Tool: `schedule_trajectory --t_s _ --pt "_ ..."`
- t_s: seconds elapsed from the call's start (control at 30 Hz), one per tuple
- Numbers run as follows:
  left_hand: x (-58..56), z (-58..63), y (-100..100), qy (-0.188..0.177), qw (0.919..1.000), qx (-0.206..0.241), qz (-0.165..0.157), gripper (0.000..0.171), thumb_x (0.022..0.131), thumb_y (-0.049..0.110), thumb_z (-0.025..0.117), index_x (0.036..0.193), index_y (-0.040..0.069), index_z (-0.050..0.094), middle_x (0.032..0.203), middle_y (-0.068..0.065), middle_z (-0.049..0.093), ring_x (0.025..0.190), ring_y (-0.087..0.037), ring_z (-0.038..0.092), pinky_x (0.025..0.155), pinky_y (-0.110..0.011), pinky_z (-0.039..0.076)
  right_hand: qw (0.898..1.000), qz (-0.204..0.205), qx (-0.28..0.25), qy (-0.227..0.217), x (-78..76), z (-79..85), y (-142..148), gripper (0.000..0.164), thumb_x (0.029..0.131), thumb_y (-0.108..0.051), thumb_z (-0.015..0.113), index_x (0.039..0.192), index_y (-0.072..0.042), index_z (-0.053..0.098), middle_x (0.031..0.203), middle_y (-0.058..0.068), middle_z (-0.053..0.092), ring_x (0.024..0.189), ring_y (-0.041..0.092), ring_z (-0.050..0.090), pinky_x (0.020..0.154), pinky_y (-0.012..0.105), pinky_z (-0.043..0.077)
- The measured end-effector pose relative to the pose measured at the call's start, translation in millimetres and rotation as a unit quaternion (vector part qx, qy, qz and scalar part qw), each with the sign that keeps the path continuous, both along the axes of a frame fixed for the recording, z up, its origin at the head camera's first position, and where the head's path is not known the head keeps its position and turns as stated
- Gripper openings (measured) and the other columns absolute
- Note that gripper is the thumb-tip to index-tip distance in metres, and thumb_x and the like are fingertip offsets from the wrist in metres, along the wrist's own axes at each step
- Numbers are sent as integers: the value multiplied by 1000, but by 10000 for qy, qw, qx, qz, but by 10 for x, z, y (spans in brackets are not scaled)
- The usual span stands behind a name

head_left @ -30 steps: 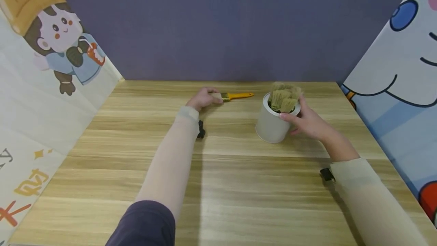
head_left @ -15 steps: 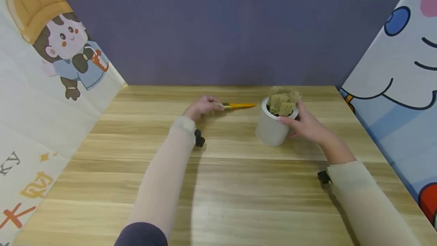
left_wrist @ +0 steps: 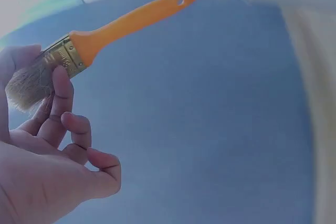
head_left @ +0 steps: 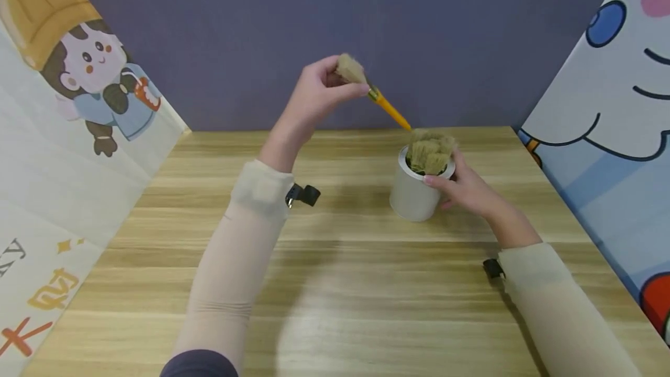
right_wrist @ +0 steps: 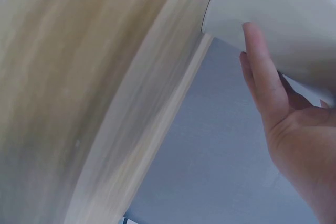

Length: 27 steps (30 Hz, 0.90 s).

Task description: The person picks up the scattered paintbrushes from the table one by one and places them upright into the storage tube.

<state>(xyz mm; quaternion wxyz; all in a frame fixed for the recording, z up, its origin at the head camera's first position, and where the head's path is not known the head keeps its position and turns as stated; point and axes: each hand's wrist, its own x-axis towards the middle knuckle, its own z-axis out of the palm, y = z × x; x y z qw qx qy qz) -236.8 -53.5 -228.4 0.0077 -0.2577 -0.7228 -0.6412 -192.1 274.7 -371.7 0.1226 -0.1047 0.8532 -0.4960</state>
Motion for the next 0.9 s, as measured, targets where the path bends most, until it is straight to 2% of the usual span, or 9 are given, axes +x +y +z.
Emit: schedule_trajectory --t_s 0.1,0.2,0.33,0.53,0.73,0.9 --pt "142 158 112 396 9990 -88 -188 24 93 13 82 114 8 72 105 -5 74 101 -26 71 97 -36 57 10000 9 7 11 -5 24 2 103 108 -38 61 167 -29 -22 169 39 20 143 62 45 79 61 64" --pt "211 192 182 550 9979 -279 -208 20 93 11 82 111 9 71 102 -4 73 97 -26 70 92 -35 58 10000 44 18 20 -13 34 -1 103 108 -39 61 167 -29 -23 170 38 18 144 62 43 80 61 64" --pt "216 159 206 557 9969 -533 -133 19 94 13 81 110 10 71 101 -2 72 96 -25 69 89 -33 57 10000 55 22 6 -16 27 3 104 108 -38 62 167 -28 -24 170 39 18 144 62 43 80 60 64" --pt "163 140 170 688 9951 -702 78 18 95 17 80 110 13 72 101 -3 72 96 -26 69 87 -34 55 10000 24 -12 -10 -13 24 10 105 108 -37 62 167 -29 -24 170 38 19 145 61 44 80 60 64" --pt "108 47 248 569 9907 -1231 -108 25 95 22 81 115 12 71 106 -2 74 98 -20 72 90 -31 57 10000 7 -78 24 -14 30 10 103 107 -35 63 167 -32 -21 171 36 16 146 62 41 80 62 64" --pt "100 -87 365 578 9847 -1638 -160 33 95 26 81 123 12 70 107 -3 76 96 -19 72 81 -30 57 9999 70 -120 -28 -14 18 13 103 108 -36 62 166 -34 -23 173 35 13 147 62 39 82 64 63"
